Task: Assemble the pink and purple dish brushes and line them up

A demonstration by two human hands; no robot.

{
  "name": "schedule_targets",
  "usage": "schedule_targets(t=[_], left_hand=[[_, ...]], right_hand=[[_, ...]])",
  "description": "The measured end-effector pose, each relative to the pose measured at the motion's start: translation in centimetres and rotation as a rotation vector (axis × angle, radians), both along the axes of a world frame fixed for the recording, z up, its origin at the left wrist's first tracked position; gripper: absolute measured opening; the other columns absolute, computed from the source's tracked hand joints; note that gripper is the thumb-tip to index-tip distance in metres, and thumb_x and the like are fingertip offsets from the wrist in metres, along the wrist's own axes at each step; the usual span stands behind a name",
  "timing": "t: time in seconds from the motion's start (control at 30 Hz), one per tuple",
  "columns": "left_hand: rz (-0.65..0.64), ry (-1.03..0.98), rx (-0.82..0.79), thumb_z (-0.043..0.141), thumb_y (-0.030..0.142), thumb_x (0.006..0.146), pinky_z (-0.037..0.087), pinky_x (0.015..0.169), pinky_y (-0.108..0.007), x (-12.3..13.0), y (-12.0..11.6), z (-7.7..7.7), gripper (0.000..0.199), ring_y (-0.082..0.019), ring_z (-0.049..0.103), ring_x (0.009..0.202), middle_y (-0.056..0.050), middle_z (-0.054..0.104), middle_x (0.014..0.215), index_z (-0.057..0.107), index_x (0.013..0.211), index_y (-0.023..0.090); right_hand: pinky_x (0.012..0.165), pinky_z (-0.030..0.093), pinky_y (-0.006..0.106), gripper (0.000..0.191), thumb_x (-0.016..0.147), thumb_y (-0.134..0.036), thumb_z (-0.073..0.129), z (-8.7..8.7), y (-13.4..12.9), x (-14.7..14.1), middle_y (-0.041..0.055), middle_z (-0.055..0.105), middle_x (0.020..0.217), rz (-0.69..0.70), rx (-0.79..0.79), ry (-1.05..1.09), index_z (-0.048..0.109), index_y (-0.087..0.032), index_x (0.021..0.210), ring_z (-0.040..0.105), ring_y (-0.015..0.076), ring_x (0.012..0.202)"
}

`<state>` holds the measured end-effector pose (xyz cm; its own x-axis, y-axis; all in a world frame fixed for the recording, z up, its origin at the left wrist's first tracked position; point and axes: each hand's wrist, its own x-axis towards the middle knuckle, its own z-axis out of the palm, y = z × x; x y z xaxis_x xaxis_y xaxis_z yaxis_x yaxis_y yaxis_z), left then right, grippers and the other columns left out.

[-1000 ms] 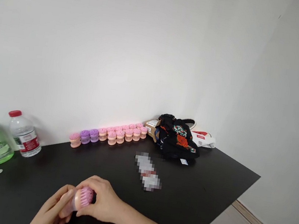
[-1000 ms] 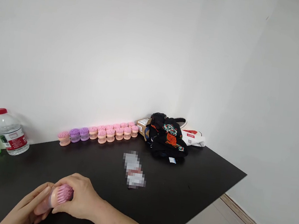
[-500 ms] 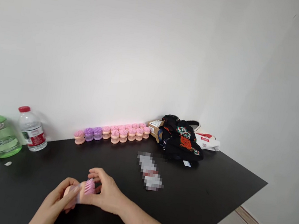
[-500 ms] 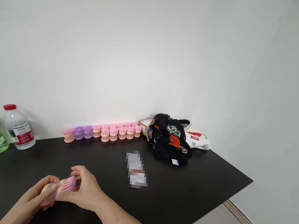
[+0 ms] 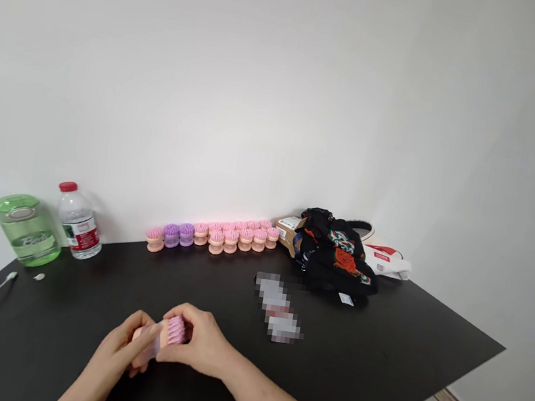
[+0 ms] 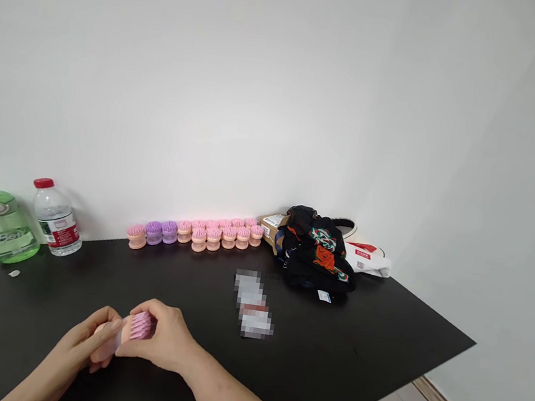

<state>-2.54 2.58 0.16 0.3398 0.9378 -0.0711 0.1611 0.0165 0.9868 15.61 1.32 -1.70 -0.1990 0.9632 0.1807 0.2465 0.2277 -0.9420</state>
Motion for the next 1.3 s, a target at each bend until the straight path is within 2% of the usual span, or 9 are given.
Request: schedule_targets(t=[0.27,0.37,0.47,0.57,0.8,0.93,1.07,1.2,1.3], left_hand=[[0.033,-0.156,-0.430,0.062,0.071,0.073,0.014,0.036,-0.015,-0.5,0.1,0.0,0.053,-0.006,0.036,0.033,0.001,0.053,0.042,0.055,0.070,0.018],[0.035,-0.254,-0.528,0.065,0.066,0.074,0.011,0.033,-0.013,-1.3,0.8,0.0,0.049,-0.005,0.034,0.028,0.001,0.051,0.037,0.057,0.071,0.018],[0.099,-0.388,-0.481,0.076,0.055,0.070,0.034,0.036,-0.015,-1.8,1.2,0.2,0.041,-0.010,0.051,0.040,-0.002,0.062,0.051,0.063,0.077,0.016],[0.118,-0.451,-0.378,0.085,0.045,0.063,0.054,0.060,-0.024,-1.7,0.8,0.5,0.043,-0.016,0.066,0.065,-0.004,0.072,0.075,0.069,0.091,0.017],[0.067,-0.396,-0.215,0.091,0.040,0.054,0.046,0.100,-0.041,-0.7,-0.2,1.0,0.064,-0.029,0.066,0.106,-0.003,0.072,0.100,0.063,0.109,0.025],[0.064,-0.343,-0.120,0.090,0.039,0.054,0.047,0.096,-0.041,-0.9,0.4,0.5,0.056,-0.030,0.063,0.110,-0.003,0.071,0.097,0.063,0.100,0.025],[0.042,-0.244,0.029,0.091,0.039,0.050,0.050,0.073,-0.032,-1.2,0.9,-0.2,0.059,-0.024,0.063,0.087,-0.002,0.067,0.091,0.064,0.101,0.025],[0.012,-0.173,0.143,0.089,0.040,0.052,0.049,0.069,-0.027,-1.0,0.7,-0.6,0.056,-0.020,0.058,0.081,0.000,0.063,0.090,0.063,0.099,0.024],[-0.009,-0.148,0.166,0.085,0.046,0.060,0.050,0.075,-0.028,-0.7,0.3,-0.2,0.051,-0.023,0.059,0.089,-0.003,0.064,0.094,0.064,0.101,0.023]], right_hand=[[0.091,0.049,0.029,0.052,0.054,-0.012,0.091,1.8,-0.6,0.1,0.0004,0.068,0.105,0.078,0.501,-0.048,0.066,-0.024,0.098,0.063,0.0183,0.101],[0.092,0.050,0.030,0.057,0.051,-0.006,0.090,1.8,-0.3,0.7,0.0019,0.066,0.107,-0.033,0.532,-0.030,0.064,-0.023,0.099,0.063,0.0190,0.102],[0.092,0.050,0.034,0.054,0.057,-0.008,0.088,1.2,0.2,1.4,0.0026,0.061,0.109,-0.222,0.364,-0.133,0.062,-0.023,0.103,0.063,0.0202,0.101],[0.093,0.051,0.041,0.046,0.068,-0.015,0.083,0.2,0.7,1.7,0.0058,0.059,0.111,-0.298,0.174,-0.329,0.062,-0.021,0.108,0.062,0.0247,0.103],[0.107,0.044,0.044,0.078,0.069,-0.016,0.084,-0.5,1.2,1.6,0.0123,0.052,0.135,-0.275,0.195,-0.406,0.046,-0.020,0.137,0.048,0.0279,0.127],[0.104,0.046,0.046,0.070,0.067,-0.027,0.087,0.2,0.8,1.5,0.0130,0.057,0.128,-0.265,0.502,-0.345,0.053,-0.019,0.127,0.048,0.0291,0.124],[0.093,0.051,0.041,0.049,0.079,-0.045,0.075,0.4,0.1,0.4,0.0119,0.066,0.110,-0.104,0.753,-0.313,0.059,-0.016,0.115,0.057,0.0252,0.105],[0.081,0.054,0.037,0.056,0.078,-0.055,0.072,-0.4,0.0,-0.7,0.0090,0.068,0.095,0.006,0.711,-0.385,0.057,-0.014,0.113,0.061,0.0234,0.087],[0.080,0.054,0.037,0.054,0.074,-0.048,0.078,-0.8,0.0,-0.9,0.0066,0.068,0.094,-0.024,0.600,-0.411,0.057,-0.018,0.113,0.062,0.0232,0.086]])
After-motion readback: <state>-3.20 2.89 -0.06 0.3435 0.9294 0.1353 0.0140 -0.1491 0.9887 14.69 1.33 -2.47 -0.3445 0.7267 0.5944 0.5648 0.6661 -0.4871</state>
